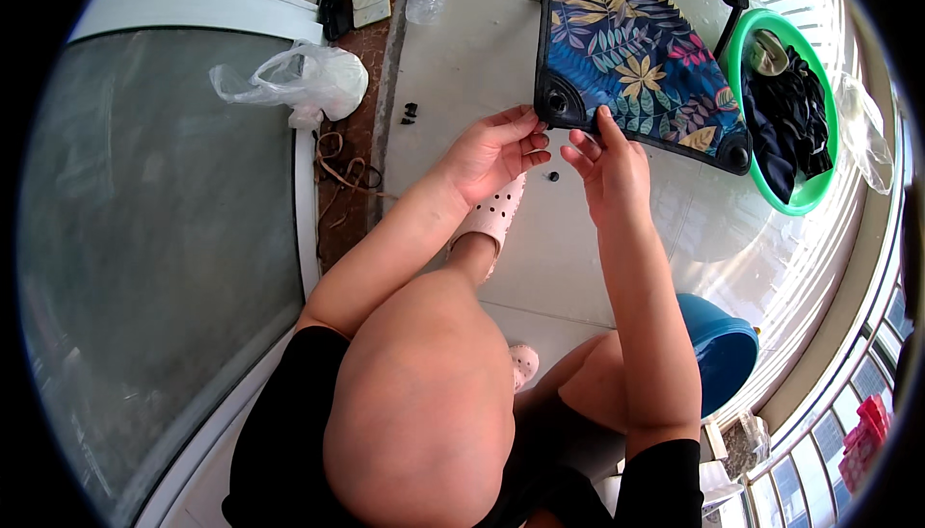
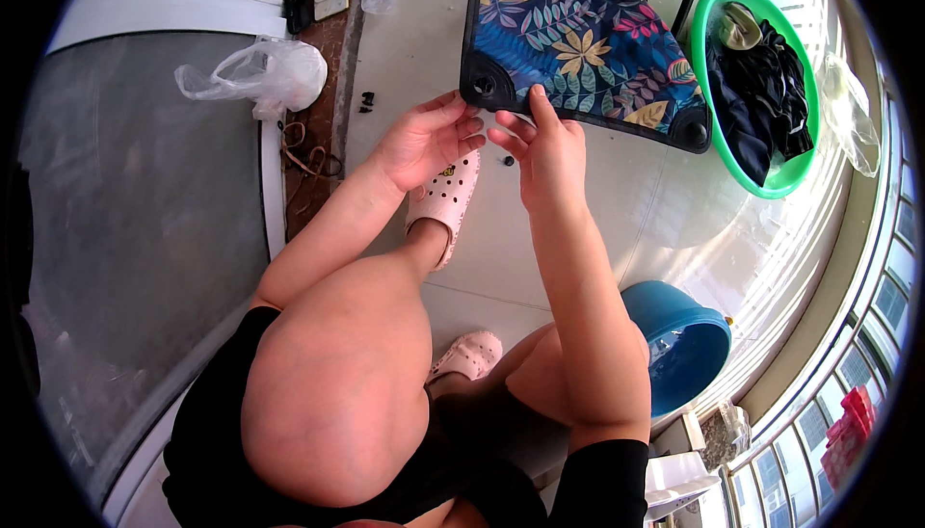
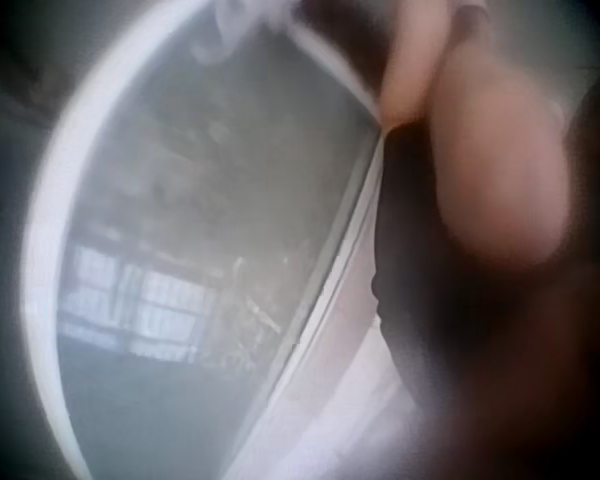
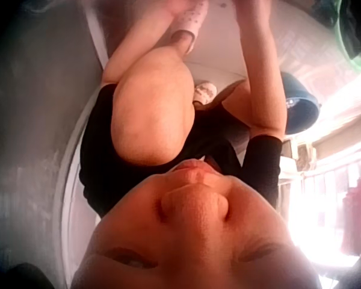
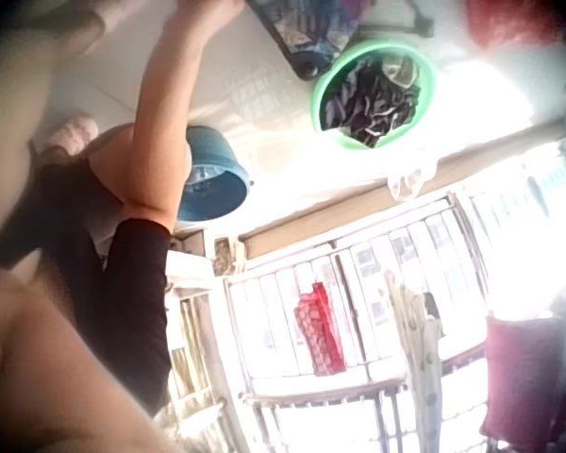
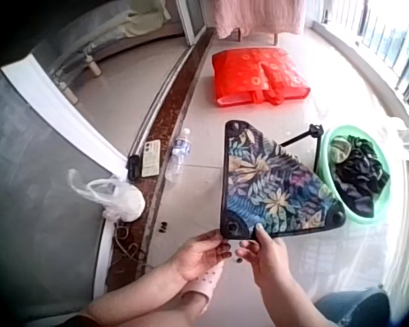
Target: The person assembles a small folding stool by attaching the fabric seat to the metal frame and securing the joints with rubber bands. They also wash several pieces of clothing by hand in a blue basin of soapy water, wringing them out and placing them aside.
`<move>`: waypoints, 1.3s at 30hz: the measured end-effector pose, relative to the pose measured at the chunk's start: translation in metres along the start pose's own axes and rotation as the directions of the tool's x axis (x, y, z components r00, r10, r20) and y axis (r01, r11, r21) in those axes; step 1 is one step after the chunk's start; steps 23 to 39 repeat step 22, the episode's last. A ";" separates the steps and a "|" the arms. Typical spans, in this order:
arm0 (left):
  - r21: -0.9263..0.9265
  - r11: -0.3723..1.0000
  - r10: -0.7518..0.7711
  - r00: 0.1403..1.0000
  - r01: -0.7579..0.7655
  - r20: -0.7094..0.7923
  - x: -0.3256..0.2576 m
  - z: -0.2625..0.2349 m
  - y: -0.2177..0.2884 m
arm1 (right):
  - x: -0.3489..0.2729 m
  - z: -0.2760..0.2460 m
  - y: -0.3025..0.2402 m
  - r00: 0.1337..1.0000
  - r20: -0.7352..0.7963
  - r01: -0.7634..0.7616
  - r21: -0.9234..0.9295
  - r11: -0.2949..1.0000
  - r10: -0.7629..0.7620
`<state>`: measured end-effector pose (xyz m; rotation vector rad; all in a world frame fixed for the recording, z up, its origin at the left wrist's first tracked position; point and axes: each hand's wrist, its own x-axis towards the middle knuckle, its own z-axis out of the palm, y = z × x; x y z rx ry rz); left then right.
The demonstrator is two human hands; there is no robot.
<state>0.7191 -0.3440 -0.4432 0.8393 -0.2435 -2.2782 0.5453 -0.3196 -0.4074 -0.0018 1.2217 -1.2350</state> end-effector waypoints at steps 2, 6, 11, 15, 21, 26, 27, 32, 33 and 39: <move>0.079 0.997 -0.002 0.997 0.009 -0.084 -0.003 -0.006 0.003 | -0.005 -0.001 -0.001 0.999 0.012 0.033 -0.076 0.997 -0.032; 0.679 0.733 0.322 0.860 0.038 -0.396 -0.018 -0.076 0.025 | -0.026 -0.011 -0.014 0.971 0.128 -0.133 -0.416 0.900 0.203; 0.935 0.014 0.801 0.556 0.354 -0.223 -0.074 -0.160 0.063 | -0.030 -0.036 -0.023 0.958 0.218 0.043 -0.751 0.659 0.185; 0.824 -0.095 0.914 0.377 0.558 -0.150 -0.121 -0.183 0.074 | -0.022 -0.039 -0.023 0.968 0.218 0.103 -0.796 0.596 0.123; 0.733 -0.122 0.819 0.485 0.670 -0.307 -0.120 -0.192 0.078 | -0.018 -0.040 -0.014 0.955 0.263 0.140 -0.807 0.573 0.136; 0.733 -0.122 0.817 0.486 0.670 -0.309 -0.119 -0.193 0.078 | -0.018 -0.040 -0.014 0.955 0.262 0.140 -0.813 0.565 0.141; 0.733 -0.122 0.817 0.486 0.670 -0.309 -0.119 -0.193 0.078 | -0.018 -0.040 -0.014 0.955 0.262 0.140 -0.813 0.565 0.141; 0.733 -0.122 0.817 0.486 0.670 -0.309 -0.119 -0.193 0.078 | -0.018 -0.040 -0.014 0.955 0.262 0.140 -0.813 0.565 0.141; 0.733 -0.122 0.817 0.486 0.670 -0.309 -0.119 -0.193 0.078 | -0.018 -0.040 -0.014 0.955 0.262 0.140 -0.813 0.565 0.141; 0.733 -0.122 0.817 0.486 0.670 -0.309 -0.119 -0.193 0.078 | -0.018 -0.040 -0.014 0.955 0.262 0.140 -0.813 0.565 0.141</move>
